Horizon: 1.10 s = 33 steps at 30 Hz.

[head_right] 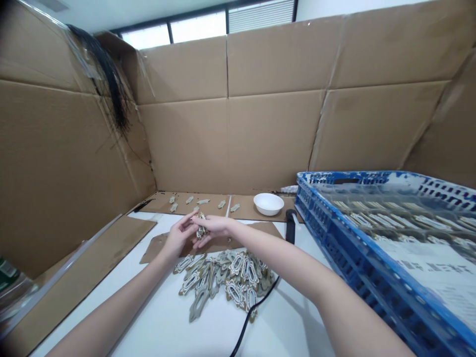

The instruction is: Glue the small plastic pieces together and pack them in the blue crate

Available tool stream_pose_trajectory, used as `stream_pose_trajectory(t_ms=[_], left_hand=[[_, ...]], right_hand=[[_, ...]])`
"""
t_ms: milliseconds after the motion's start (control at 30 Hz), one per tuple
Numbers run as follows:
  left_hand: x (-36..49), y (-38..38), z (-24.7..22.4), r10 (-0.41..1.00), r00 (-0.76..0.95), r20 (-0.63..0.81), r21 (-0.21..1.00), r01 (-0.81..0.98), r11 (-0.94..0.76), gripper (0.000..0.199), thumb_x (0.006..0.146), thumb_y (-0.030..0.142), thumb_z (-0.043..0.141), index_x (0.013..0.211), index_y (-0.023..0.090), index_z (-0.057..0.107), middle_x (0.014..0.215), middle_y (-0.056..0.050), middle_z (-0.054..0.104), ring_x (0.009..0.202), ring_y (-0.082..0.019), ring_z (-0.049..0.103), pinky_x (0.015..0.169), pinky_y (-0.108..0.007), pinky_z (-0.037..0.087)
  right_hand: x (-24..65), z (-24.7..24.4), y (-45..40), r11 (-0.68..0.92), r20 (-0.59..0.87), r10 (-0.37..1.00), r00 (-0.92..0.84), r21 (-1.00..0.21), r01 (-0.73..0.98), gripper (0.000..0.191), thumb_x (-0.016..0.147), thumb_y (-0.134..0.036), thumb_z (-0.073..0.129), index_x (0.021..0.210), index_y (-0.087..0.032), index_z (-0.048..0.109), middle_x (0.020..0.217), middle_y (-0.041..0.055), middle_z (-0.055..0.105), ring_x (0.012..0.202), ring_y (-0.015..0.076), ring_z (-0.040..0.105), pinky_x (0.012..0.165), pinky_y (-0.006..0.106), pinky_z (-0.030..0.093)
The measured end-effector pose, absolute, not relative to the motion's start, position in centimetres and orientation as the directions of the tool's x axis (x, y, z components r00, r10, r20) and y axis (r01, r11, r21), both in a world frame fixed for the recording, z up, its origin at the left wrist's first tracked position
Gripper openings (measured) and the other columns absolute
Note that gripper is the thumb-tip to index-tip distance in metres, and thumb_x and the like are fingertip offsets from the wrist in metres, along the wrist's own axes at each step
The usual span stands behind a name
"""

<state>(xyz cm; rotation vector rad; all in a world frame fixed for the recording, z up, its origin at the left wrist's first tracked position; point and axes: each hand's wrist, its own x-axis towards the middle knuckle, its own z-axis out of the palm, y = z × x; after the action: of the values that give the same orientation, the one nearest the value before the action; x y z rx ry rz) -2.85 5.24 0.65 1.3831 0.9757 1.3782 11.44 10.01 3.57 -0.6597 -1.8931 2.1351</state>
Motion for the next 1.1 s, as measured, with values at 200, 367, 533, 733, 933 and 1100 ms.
stream_pose_trajectory(t_ms=[200,367,533,733,933,1100], left_hand=[[-2.7,5.1,1.0,0.972,0.017,0.234,0.971,-0.044,-0.233,0.056,0.065,0.032,0.064,0.116,0.016,0.051,0.109,-0.01,0.059,0.089,-0.02,0.057,0.071,-0.027,0.045],[-2.5,4.9,1.2,0.974,-0.023,0.224,0.974,-0.024,-0.225,0.043,0.065,0.033,0.065,0.104,0.016,0.059,0.105,-0.008,0.061,0.094,-0.02,0.055,0.08,-0.027,0.042],[-1.7,4.0,1.0,0.991,0.077,0.11,0.993,-0.062,-0.105,0.049,0.067,0.04,0.061,0.111,0.019,0.056,0.084,-0.005,0.065,0.054,-0.012,0.055,0.059,-0.027,0.044],[0.7,2.2,1.8,0.97,0.086,0.229,0.969,0.076,-0.236,0.04,0.069,0.039,0.059,0.104,0.019,0.062,0.102,-0.008,0.058,0.086,-0.018,0.055,0.079,-0.028,0.041],[1.1,1.1,3.5,0.9,0.227,0.371,0.837,0.337,-0.431,0.042,0.085,0.041,0.031,0.113,0.021,0.055,0.105,-0.007,0.055,0.097,-0.017,0.05,0.088,-0.029,0.037],[-5.6,8.1,4.9,0.961,0.041,0.272,0.436,0.885,-0.161,0.038,0.085,0.035,0.031,0.111,0.021,0.055,0.112,-0.004,0.056,0.102,-0.015,0.05,0.085,-0.024,0.039]], right_hand=[[11.6,2.8,9.8,-0.158,-0.162,0.49,-0.856,-0.983,0.096,0.045,0.079,-0.055,0.037,0.089,-0.012,0.048,0.069,0.0023,0.053,0.061,0.0145,0.061,0.056,0.033,0.052],[12.1,3.2,9.2,-0.113,-0.143,0.467,-0.872,-0.988,0.101,0.046,0.078,-0.055,0.039,0.082,-0.011,0.051,0.07,0.0041,0.055,0.058,0.0119,0.059,0.053,0.028,0.05],[13.5,3.8,7.7,-0.122,-0.124,0.491,-0.862,-0.99,0.072,0.042,0.073,-0.052,0.05,0.073,-0.011,0.054,0.067,0.0026,0.057,0.055,0.0093,0.055,0.05,0.021,0.045],[15.6,4.1,5.5,-0.101,-0.079,0.517,-0.852,-0.994,0.031,0.033,0.065,-0.042,0.064,0.071,-0.011,0.054,0.06,-0.0009,0.054,0.053,0.008,0.052,0.046,0.018,0.04],[17.2,5.1,2.4,-0.098,-0.067,0.708,-0.703,-0.995,-0.004,0.027,0.067,-0.037,0.062,0.07,-0.013,0.052,0.06,-0.0012,0.053,0.047,0.0073,0.05,0.036,0.016,0.03],[19.0,5.9,1.3,-0.263,-0.169,0.871,-0.462,-0.953,-0.148,0.026,0.068,-0.035,0.063,0.074,-0.013,0.05,0.067,0.0007,0.055,0.053,0.0069,0.053,0.042,0.016,0.035]])
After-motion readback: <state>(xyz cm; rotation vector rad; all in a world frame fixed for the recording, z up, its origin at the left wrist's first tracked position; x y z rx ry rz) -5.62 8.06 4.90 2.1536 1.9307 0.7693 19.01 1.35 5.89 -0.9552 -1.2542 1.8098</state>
